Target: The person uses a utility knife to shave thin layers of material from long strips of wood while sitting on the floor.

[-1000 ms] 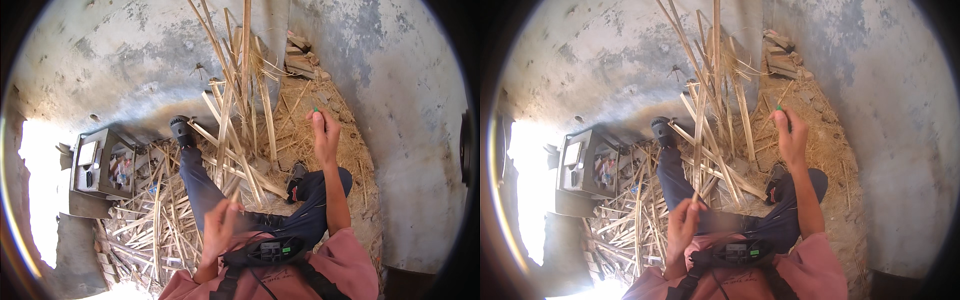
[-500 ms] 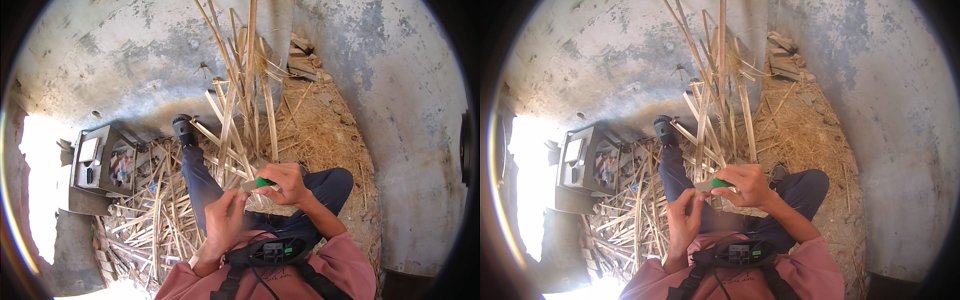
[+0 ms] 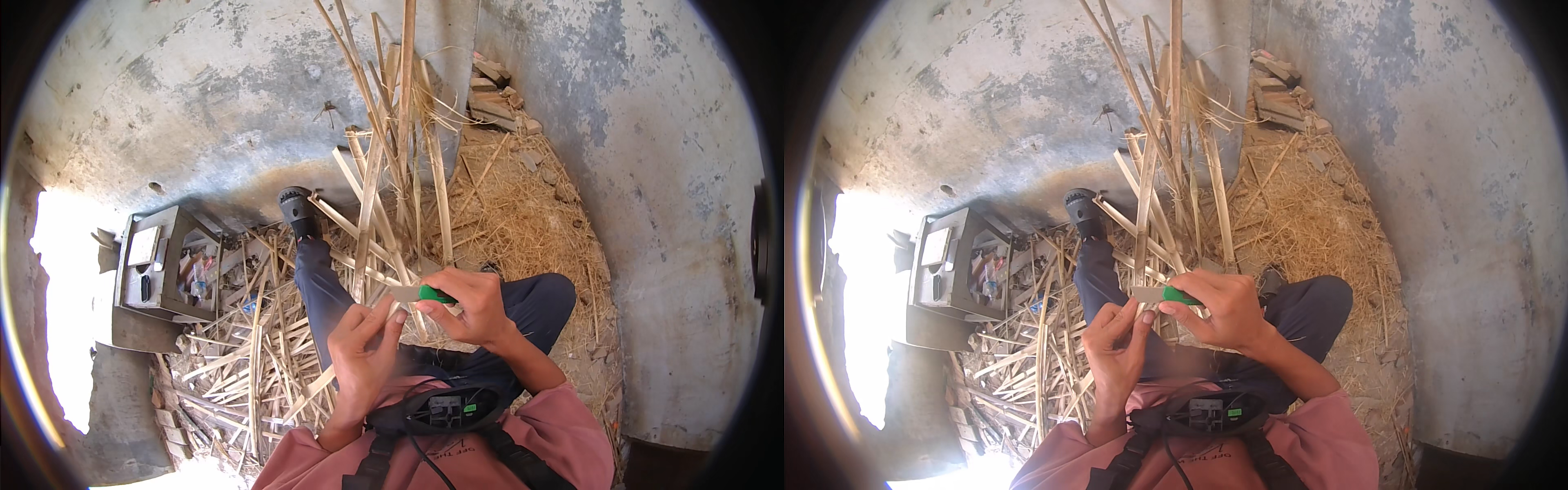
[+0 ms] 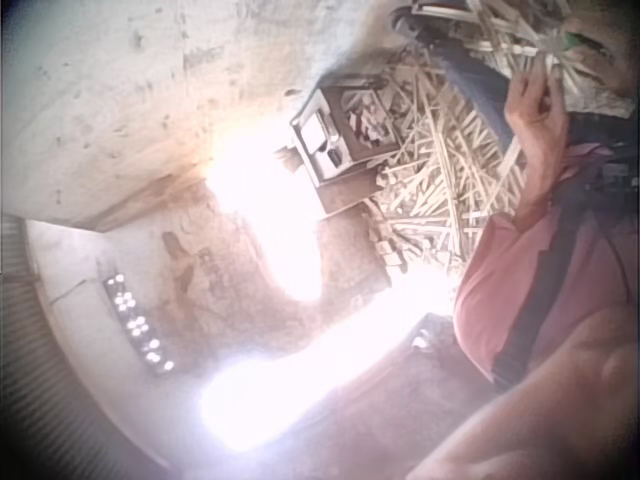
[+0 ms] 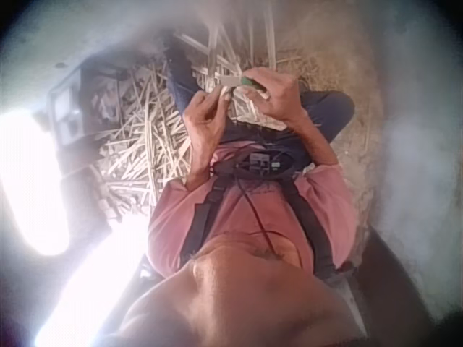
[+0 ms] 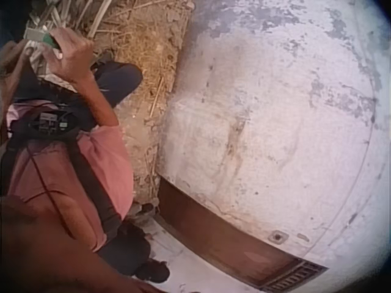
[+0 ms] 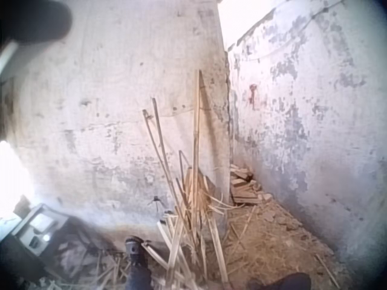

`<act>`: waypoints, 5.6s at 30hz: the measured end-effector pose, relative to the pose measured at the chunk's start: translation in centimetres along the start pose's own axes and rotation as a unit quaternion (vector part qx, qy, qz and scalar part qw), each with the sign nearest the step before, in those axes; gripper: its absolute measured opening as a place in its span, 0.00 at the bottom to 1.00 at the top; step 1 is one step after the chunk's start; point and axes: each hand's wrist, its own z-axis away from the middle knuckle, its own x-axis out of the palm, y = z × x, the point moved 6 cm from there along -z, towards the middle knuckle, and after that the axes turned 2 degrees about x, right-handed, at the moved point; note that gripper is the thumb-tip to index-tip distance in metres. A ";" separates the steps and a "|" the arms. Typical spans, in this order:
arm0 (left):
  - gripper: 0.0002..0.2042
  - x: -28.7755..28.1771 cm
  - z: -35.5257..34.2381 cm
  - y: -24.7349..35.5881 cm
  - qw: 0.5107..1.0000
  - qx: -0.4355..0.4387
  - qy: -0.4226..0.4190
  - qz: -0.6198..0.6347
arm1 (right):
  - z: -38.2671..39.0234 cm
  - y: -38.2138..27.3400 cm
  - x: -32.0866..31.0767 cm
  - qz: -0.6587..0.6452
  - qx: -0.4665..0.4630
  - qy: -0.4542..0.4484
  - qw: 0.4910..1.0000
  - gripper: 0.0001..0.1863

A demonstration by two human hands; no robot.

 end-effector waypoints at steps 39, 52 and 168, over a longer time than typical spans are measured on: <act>0.15 -0.2 0.0 0.1 0.999 0.031 0.041 -0.001 | -0.2 1.5 -2.9 0.048 0.051 0.060 0.996 0.15; 0.13 0.1 0.2 0.0 0.998 0.041 0.045 0.029 | 0.4 -0.4 0.0 0.106 -0.020 0.030 0.994 0.15; 0.14 -0.6 0.6 0.6 0.999 0.040 0.031 -0.006 | 1.0 3.4 -1.1 0.098 0.045 0.124 0.986 0.18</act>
